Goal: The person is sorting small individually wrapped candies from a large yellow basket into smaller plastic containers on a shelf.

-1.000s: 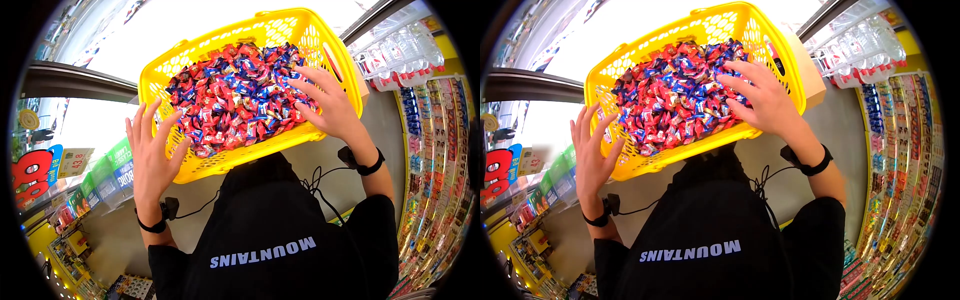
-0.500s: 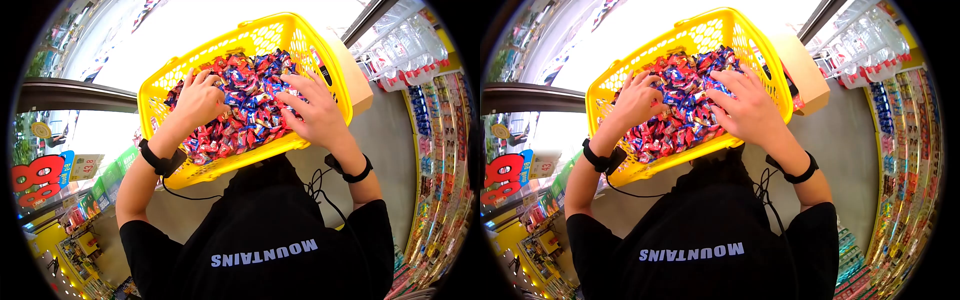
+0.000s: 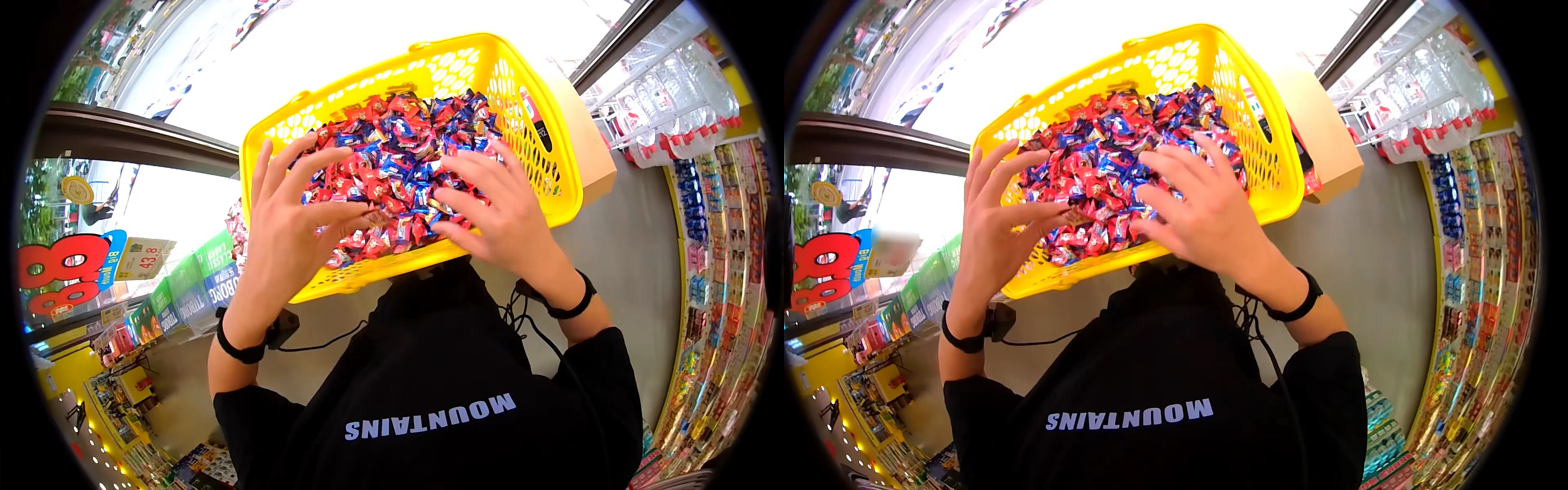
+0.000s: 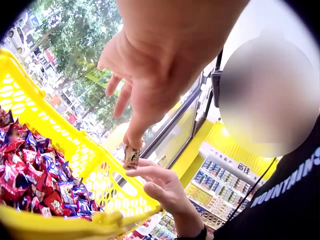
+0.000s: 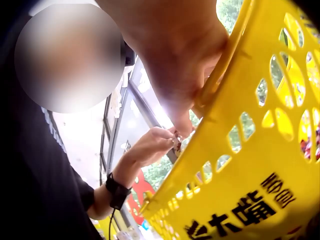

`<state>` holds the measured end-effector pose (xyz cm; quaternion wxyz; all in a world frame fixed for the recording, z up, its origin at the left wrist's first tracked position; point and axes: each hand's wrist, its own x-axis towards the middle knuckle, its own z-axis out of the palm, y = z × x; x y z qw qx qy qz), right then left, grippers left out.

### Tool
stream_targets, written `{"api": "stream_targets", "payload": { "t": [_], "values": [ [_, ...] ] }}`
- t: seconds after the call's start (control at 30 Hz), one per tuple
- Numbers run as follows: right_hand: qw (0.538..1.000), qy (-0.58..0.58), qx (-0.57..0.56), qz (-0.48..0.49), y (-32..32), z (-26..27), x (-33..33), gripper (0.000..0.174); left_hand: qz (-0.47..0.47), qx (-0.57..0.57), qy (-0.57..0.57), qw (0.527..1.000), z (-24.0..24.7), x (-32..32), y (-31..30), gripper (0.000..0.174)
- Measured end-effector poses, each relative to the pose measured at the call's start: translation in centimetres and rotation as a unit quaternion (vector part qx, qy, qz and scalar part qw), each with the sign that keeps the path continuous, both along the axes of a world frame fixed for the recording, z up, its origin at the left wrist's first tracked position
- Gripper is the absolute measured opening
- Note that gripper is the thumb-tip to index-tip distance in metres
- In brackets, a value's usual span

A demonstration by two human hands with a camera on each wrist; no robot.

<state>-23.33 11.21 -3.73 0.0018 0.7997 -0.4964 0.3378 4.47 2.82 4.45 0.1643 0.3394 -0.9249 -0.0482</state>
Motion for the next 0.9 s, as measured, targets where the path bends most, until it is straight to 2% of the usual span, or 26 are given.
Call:
{"api": "stream_targets", "payload": {
  "t": [0.03, 0.17, 0.3, 0.4, 0.7, 0.9],
  "values": [
    [1.0, -0.005, 0.013, 0.02, 0.4, 0.3, 1.3, 0.033, -0.001, 0.009, 0.016, 1.0, -0.4, 0.5, 0.9, 0.025],
    [0.997, -0.023, 0.034, 0.069, 0.6, 0.6, 5.0, 0.036, 0.011, 0.006, 0.047, 0.999, -1.8, 1.6, 3.6, 0.028],
    [0.989, -0.073, 0.035, 0.12, -0.1, -0.5, 7.2, 0.023, 0.04, 0.001, 0.119, 0.992, -4.6, 2.9, 5.2, 0.026],
    [0.984, -0.102, 0.047, 0.136, -0.1, -1.5, 8.1, 0.03, 0.061, -0.005, 0.142, 0.988, -5.5, 4.0, 5.9, 0.026],
    [0.992, 0.005, 0.014, 0.122, -0.1, -1.7, 9.9, 0.019, 0.083, 0.023, 0.127, 0.988, -7.2, 6.3, 7.3, 0.033],
    [0.991, 0.028, 0.029, 0.124, 0.0, -2.2, 10.0, 0.024, 0.061, -0.062, 0.114, 0.99, -8.3, 6.6, 7.2, 0.024]
  ]
}}
